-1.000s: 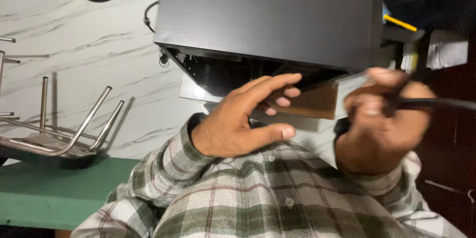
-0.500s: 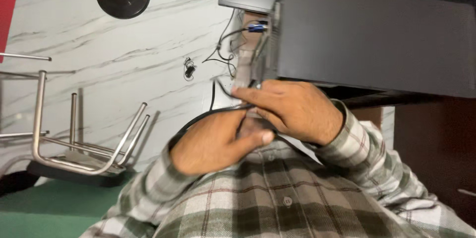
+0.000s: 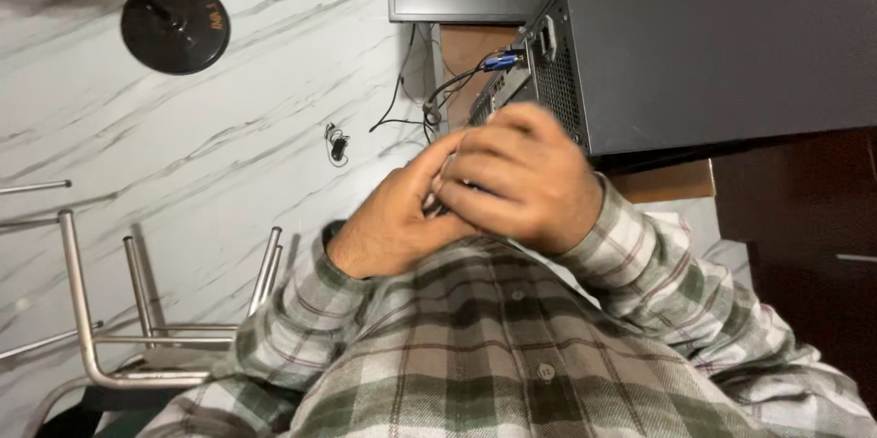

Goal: The person organizes papers and then assembles a desktop computer by opening the tower case, inserting a graphics card, closing the case, and connecting the monitor and power cables. The person also handles a power strip and plugs it into the tower.

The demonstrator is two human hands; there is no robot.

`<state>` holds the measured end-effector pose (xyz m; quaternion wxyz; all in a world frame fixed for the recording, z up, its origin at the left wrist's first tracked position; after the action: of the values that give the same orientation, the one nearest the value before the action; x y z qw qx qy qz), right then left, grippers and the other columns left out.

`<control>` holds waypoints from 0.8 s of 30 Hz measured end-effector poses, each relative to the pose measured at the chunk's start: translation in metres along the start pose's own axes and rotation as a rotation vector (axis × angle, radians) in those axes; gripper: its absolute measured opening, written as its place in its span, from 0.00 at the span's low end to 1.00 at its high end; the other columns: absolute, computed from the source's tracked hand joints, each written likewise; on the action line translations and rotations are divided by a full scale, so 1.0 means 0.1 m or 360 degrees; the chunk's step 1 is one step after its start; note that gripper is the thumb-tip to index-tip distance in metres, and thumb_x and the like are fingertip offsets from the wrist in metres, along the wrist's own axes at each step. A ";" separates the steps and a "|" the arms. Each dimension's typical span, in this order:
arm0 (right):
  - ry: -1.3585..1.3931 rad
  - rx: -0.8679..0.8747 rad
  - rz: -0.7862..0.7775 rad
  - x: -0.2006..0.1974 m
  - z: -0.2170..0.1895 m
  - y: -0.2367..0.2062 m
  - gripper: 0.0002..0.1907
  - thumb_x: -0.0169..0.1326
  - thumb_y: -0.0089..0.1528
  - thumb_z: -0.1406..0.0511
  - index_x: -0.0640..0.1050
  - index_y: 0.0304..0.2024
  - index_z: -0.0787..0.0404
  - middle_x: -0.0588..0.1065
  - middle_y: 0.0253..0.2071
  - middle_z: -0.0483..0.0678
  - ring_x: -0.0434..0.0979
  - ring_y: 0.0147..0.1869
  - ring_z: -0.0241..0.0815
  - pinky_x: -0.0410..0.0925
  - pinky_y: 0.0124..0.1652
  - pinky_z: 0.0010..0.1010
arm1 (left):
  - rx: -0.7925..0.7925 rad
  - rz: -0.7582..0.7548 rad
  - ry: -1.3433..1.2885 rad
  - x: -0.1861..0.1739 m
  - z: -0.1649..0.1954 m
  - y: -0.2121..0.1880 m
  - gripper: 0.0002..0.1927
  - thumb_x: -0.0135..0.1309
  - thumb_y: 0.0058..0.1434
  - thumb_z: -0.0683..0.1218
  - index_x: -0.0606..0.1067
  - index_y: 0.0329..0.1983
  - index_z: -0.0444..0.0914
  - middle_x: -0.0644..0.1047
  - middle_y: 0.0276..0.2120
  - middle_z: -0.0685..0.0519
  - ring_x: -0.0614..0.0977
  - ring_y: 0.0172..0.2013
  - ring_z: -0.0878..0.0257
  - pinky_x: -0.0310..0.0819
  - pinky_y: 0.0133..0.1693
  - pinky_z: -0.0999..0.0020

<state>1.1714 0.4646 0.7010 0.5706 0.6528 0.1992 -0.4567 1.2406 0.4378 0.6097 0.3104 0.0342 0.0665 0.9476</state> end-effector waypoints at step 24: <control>-0.0364 0.1330 0.0025 -0.10 1.04 -0.66 0.16 0.54 0.66 0.73 0.74 0.57 0.66 0.73 0.59 0.60 0.74 0.65 0.59 0.69 0.62 0.44 | 0.0027 0.0691 -0.0546 -0.55 -1.00 1.21 0.11 0.62 0.65 0.45 0.78 0.46 0.34 0.82 0.33 0.55 0.73 0.24 0.77 0.64 0.24 0.81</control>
<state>1.0765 0.3891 0.6786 0.2792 0.7745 -0.0721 -0.5631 1.2037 0.2985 0.5272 0.1065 0.2103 0.0118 0.9718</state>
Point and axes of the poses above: each hand's wrist, its own y-axis towards the middle knuckle, its own x-axis out of the palm, z = x × y, the point moved 10 cm from there along y, towards the middle knuckle
